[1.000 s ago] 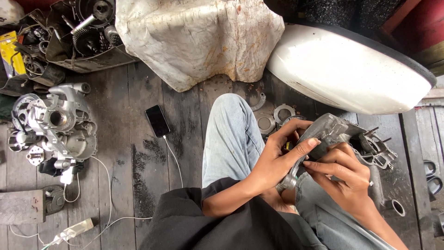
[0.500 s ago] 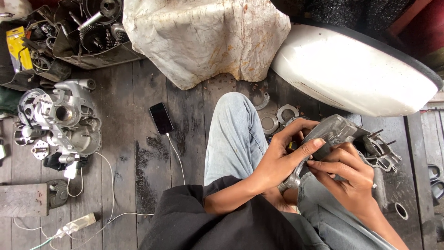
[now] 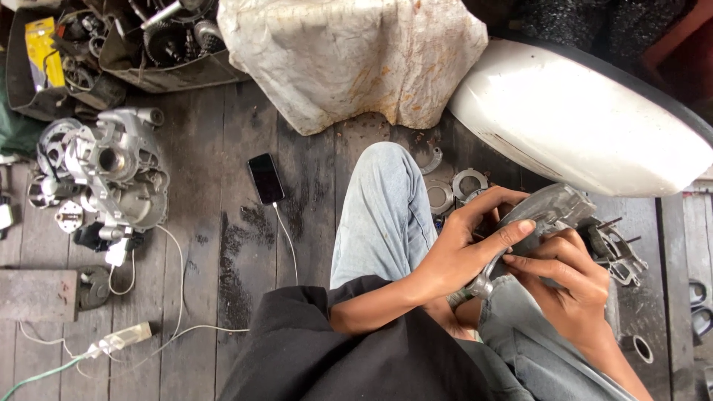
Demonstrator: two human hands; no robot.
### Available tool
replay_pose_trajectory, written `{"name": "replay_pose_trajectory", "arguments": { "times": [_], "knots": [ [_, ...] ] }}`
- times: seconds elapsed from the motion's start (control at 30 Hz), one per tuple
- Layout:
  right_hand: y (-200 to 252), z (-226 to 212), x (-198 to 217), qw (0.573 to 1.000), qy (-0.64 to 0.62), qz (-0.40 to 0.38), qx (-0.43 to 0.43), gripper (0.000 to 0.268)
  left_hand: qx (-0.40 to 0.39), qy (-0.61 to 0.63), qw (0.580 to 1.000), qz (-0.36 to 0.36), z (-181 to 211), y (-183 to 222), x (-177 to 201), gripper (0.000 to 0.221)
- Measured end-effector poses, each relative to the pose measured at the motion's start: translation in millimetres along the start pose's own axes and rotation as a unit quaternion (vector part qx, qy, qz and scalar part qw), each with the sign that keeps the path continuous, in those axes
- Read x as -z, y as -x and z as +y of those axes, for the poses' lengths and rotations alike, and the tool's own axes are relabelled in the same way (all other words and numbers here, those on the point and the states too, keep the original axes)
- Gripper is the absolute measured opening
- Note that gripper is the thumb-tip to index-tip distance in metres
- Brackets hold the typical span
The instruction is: Cleaning and sanding the friction surface of a motorcycle brake shoe and inspecting a connecting rod.
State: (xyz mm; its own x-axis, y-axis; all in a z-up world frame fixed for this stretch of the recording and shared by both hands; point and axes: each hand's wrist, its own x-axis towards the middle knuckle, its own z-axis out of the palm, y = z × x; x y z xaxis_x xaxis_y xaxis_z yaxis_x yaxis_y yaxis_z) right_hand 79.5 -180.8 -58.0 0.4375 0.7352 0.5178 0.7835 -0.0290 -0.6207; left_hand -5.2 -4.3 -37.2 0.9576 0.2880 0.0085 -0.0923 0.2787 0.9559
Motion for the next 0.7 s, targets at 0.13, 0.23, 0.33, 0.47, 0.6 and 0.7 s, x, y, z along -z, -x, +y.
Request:
{"name": "replay_pose_trajectory", "arguments": {
  "times": [0.13, 0.23, 0.33, 0.47, 0.6, 0.7],
  "knots": [
    [-3, -3, -1, 1.0, -0.002, 0.002, 0.008, 0.016, -0.029, 0.009, 1.0, -0.003, -6, -1, 2, 0.031],
    [-4, -6, -2, 1.0, -0.009, -0.005, -0.012, 0.014, 0.005, 0.014, 1.0, 0.003, -3, 1, 2, 0.03],
    [-9, -11, -3, 0.999, -0.04, -0.011, -0.015, 0.016, 0.009, 0.008, 1.0, -0.002, -1, 2, 3, 0.033],
    [-10, -15, -2, 0.998, -0.059, -0.019, -0.004, 0.015, 0.01, -0.008, 1.0, 0.003, -2, 3, 2, 0.033],
    [-17, -23, -2, 0.998, -0.065, -0.026, 0.0, 0.014, -0.029, -0.003, 1.0, -0.002, 2, 5, 3, 0.033],
    [-10, -21, -4, 0.998, -0.056, -0.04, -0.015, 0.015, -0.015, -0.005, 1.0, 0.004, 3, 9, 4, 0.036]
  ]
}}
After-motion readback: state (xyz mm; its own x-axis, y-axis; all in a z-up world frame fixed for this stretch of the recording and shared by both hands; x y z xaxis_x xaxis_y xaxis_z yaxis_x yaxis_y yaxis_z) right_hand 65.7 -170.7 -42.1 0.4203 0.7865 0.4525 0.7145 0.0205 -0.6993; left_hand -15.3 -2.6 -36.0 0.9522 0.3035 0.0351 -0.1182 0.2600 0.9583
